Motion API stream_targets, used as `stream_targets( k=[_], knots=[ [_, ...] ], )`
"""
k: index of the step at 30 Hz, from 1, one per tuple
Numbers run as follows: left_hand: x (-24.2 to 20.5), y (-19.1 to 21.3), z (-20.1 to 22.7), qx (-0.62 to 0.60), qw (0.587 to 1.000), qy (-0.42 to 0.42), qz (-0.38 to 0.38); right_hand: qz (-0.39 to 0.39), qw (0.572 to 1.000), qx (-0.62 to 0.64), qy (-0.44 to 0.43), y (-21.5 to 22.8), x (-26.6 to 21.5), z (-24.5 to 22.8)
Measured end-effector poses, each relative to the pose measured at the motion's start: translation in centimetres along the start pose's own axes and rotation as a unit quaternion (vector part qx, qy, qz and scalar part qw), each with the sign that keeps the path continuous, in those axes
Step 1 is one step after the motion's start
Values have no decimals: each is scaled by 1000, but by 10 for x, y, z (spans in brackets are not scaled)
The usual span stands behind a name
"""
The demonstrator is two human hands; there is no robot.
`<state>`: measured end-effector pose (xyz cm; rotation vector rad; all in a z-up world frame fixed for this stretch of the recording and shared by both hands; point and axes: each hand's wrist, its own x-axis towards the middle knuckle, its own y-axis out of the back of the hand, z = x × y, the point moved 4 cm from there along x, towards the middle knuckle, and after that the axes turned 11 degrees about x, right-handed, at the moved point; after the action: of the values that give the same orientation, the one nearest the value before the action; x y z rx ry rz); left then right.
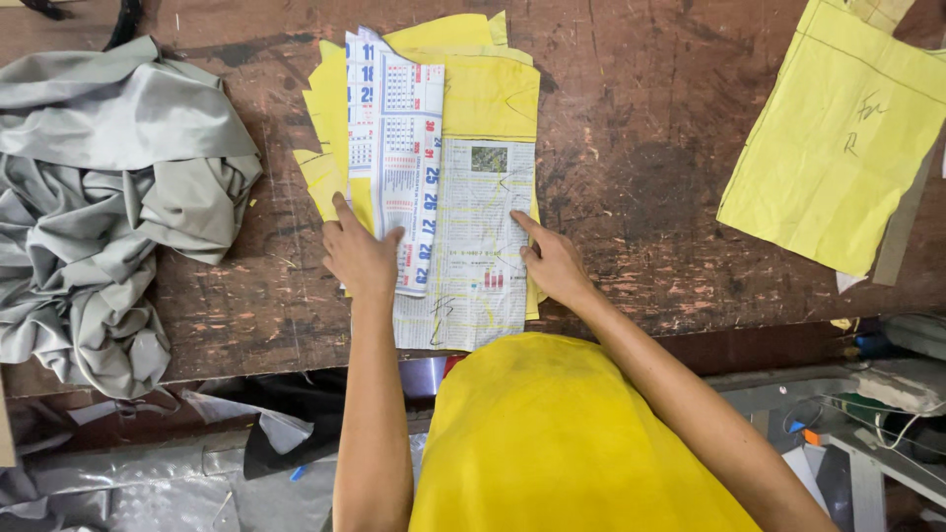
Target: The person sorts and stacks yellow fabric pieces on a wooden workbench. They align, fold, and arrange the pieces into neat piles, occasionally moving scraps aside and using a ruler and scissors nearby.
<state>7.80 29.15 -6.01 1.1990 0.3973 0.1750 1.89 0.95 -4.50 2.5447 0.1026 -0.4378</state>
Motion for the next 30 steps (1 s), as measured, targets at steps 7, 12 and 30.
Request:
stream_targets(
  k=[7,12,30],
  knots=[
    [-39,29,30,-150,973,-174,3,-13,998,14,-57,-4,1,13],
    [-102,10,90,-86,925,-357,-100,14,984,164,-71,2,3,27],
    [-38,27,-47,-217,945,-179,166,129,952,272,-53,34,7,69]
  ],
)
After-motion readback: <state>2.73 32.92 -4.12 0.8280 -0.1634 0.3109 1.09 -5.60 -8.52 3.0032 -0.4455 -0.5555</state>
